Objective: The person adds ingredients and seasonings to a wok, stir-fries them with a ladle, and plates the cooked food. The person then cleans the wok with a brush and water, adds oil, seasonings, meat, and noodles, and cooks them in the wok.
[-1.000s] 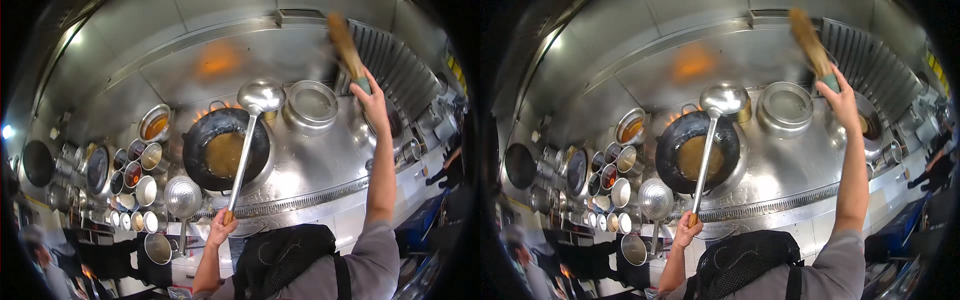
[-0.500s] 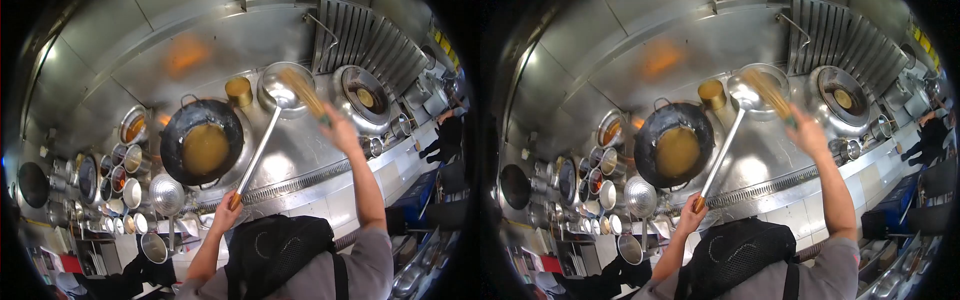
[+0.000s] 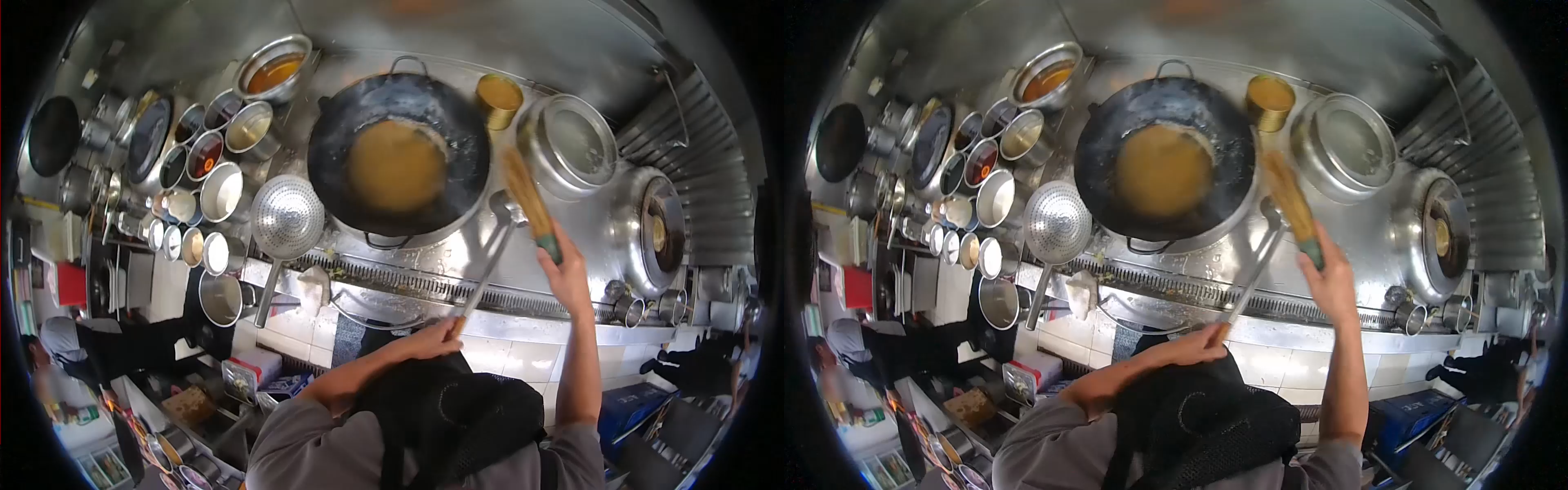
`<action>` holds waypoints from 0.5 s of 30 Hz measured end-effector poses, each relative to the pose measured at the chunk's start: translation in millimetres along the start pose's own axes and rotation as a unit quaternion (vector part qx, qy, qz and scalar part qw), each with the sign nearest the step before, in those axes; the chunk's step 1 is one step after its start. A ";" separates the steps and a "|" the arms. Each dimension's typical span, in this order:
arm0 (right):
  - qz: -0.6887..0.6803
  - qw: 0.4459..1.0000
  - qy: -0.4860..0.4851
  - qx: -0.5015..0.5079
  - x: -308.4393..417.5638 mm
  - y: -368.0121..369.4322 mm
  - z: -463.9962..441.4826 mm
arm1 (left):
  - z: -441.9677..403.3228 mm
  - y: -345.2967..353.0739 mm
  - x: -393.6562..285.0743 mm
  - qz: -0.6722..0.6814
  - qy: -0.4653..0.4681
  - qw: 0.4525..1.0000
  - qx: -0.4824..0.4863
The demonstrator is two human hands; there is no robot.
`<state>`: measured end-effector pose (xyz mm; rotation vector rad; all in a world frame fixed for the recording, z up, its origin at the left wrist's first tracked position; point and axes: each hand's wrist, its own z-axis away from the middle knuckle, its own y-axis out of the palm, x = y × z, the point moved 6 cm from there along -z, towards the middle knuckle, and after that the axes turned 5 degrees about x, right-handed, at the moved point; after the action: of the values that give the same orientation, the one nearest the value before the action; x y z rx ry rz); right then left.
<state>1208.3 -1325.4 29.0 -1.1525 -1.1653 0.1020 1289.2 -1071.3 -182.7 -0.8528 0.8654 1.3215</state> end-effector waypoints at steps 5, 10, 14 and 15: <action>0.232 0.923 -0.133 0.277 65.9 97.7 -93.2 | 77.9 -77.1 -32.2 -0.084 0.093 0.990 -0.071; 0.285 0.940 -0.019 0.186 52.7 184.8 -206.6 | 216.1 -204.2 29.7 -0.124 -0.018 0.831 -0.543; 0.285 0.937 -0.027 0.200 109.1 234.3 -154.6 | 213.6 -220.5 104.5 -0.175 -0.029 0.818 -0.547; 0.306 0.920 -0.027 0.244 119.4 222.5 -138.7 | 210.7 -226.1 110.8 -0.172 -0.027 0.820 -0.545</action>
<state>1472.4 -1240.7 -49.0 -1.0234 -0.7224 0.8628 1529.6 -847.7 -182.8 -1.7408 -0.2129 1.4549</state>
